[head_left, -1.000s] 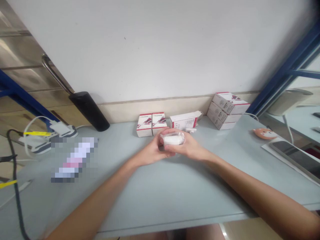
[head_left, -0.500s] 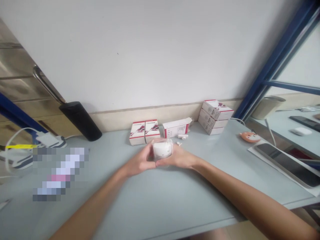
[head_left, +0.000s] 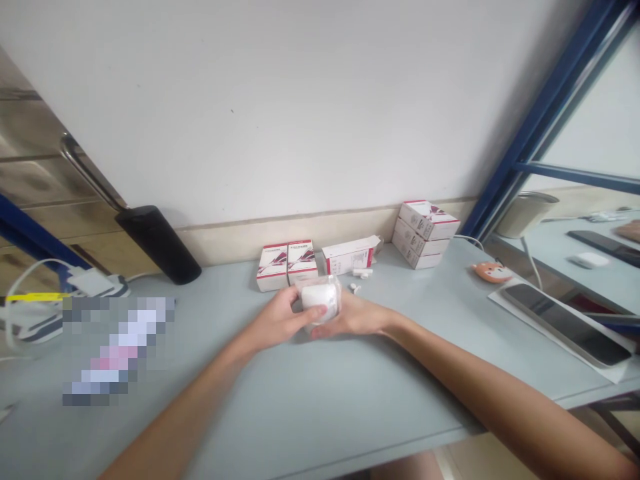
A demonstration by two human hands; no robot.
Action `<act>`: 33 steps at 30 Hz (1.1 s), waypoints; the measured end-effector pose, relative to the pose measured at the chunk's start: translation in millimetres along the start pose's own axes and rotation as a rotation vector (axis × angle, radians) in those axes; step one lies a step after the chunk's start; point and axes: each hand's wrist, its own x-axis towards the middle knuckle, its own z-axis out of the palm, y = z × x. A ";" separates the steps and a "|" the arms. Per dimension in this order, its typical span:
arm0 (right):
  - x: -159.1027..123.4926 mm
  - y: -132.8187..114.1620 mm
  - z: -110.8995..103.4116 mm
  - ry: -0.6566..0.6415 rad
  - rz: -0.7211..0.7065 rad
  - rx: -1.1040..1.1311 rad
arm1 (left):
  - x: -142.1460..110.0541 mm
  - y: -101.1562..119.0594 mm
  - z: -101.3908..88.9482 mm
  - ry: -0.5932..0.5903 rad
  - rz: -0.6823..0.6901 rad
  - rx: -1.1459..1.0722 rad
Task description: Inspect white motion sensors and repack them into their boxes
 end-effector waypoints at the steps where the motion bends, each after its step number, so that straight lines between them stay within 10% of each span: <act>1: -0.1 0.1 -1.3 -0.020 0.038 0.015 | 1.0 -2.8 0.7 0.036 -0.024 -0.013; 23: 15.6 24.9 -12.2 0.416 -0.022 0.078 | 20.5 8.1 -11.7 0.708 -0.247 -1.084; 33: -1.9 13.6 -3.3 0.289 -0.120 -0.954 | 20.6 7.0 -9.3 0.727 -0.283 -1.127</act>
